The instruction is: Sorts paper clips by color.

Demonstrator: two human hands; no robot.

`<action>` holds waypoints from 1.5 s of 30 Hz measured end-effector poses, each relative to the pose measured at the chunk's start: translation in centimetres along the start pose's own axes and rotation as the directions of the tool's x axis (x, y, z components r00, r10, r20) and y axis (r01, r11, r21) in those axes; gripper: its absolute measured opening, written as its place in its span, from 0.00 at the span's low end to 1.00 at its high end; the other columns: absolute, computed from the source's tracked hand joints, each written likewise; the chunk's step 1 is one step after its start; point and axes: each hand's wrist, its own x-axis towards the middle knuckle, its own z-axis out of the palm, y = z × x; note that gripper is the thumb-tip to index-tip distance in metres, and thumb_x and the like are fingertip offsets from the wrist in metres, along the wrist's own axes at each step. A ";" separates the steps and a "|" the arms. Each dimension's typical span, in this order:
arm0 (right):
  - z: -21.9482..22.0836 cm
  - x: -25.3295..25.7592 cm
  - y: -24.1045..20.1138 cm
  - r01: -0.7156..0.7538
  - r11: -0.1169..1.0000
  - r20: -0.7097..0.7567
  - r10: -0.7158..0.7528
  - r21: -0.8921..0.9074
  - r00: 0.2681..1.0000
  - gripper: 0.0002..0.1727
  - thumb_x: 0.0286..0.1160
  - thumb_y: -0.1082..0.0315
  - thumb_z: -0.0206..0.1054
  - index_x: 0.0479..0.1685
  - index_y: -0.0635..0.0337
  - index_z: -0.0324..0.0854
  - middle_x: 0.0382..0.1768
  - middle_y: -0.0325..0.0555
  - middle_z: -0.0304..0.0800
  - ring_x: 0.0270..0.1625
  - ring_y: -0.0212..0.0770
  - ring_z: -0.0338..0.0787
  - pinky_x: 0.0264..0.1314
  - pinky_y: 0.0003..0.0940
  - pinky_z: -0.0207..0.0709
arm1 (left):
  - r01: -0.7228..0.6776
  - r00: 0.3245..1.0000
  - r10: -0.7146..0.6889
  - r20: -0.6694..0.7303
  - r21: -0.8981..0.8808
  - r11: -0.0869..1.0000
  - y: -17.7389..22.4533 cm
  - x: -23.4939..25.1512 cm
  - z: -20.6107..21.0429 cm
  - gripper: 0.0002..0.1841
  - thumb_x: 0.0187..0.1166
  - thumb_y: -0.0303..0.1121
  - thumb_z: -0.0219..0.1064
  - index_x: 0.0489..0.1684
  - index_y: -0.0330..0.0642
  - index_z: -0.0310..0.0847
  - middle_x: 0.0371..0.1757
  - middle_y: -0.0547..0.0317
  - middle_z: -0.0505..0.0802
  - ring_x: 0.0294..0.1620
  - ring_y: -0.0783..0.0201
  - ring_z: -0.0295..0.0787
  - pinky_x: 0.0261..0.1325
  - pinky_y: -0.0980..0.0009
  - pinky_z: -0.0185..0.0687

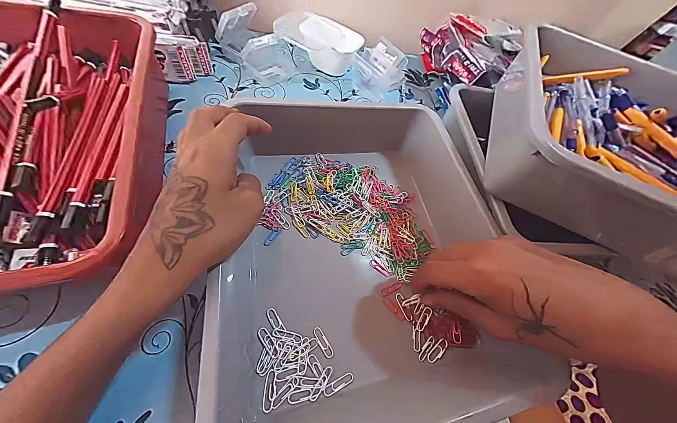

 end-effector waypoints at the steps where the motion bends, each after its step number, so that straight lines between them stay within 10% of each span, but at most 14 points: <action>1: 0.1 0.3 0.0 -0.005 1.000 0.000 0.005 0.003 1.000 0.13 0.81 0.59 0.57 0.44 0.47 0.88 0.31 0.29 0.86 0.31 0.25 0.84 0.29 0.22 0.75 | -0.002 1.000 0.002 -0.002 0.001 1.000 0.0 0.0 0.0 0.26 0.73 0.18 0.52 0.74 0.37 0.76 0.80 0.35 0.73 0.82 0.35 0.66 0.75 0.37 0.64; 9: 0.4 3.2 -1.5 0.122 0.831 -0.159 -0.041 0.543 0.986 0.15 0.86 0.55 0.62 0.58 0.53 0.86 0.45 0.27 0.94 0.39 0.10 0.84 0.39 0.04 0.76 | 0.033 0.999 -0.033 -0.008 -0.007 0.999 0.3 0.5 -0.1 0.27 0.70 0.18 0.54 0.71 0.40 0.79 0.77 0.39 0.77 0.81 0.43 0.67 0.76 0.46 0.66; 13: 1.6 2.5 -1.2 0.103 0.941 -0.193 -0.042 0.322 0.980 0.16 0.86 0.55 0.59 0.57 0.52 0.88 0.43 0.28 0.92 0.38 0.13 0.82 0.41 0.05 0.74 | 0.041 0.999 -0.041 0.011 0.004 0.999 0.4 0.6 -0.2 0.27 0.70 0.18 0.55 0.71 0.40 0.79 0.76 0.40 0.78 0.82 0.45 0.66 0.77 0.49 0.63; 21: 2.8 2.4 -2.5 0.188 0.980 0.008 -0.188 -0.061 0.982 0.19 0.81 0.56 0.56 0.52 0.57 0.87 0.36 0.45 0.89 0.37 0.47 0.93 0.31 0.38 0.82 | 0.039 0.999 -0.040 0.020 0.034 0.999 0.5 0.6 -0.3 0.27 0.71 0.18 0.54 0.72 0.41 0.79 0.75 0.40 0.78 0.81 0.43 0.67 0.76 0.48 0.64; 45: 1.6 3.2 -0.2 -0.165 0.978 -0.047 0.160 -0.128 0.986 0.12 0.81 0.55 0.63 0.36 0.51 0.84 0.20 0.33 0.78 0.22 0.32 0.81 0.20 0.29 0.68 | -0.070 0.997 0.067 0.033 0.082 0.994 -0.1 0.1 -0.2 0.26 0.71 0.18 0.51 0.70 0.35 0.79 0.73 0.31 0.79 0.81 0.29 0.65 0.77 0.34 0.59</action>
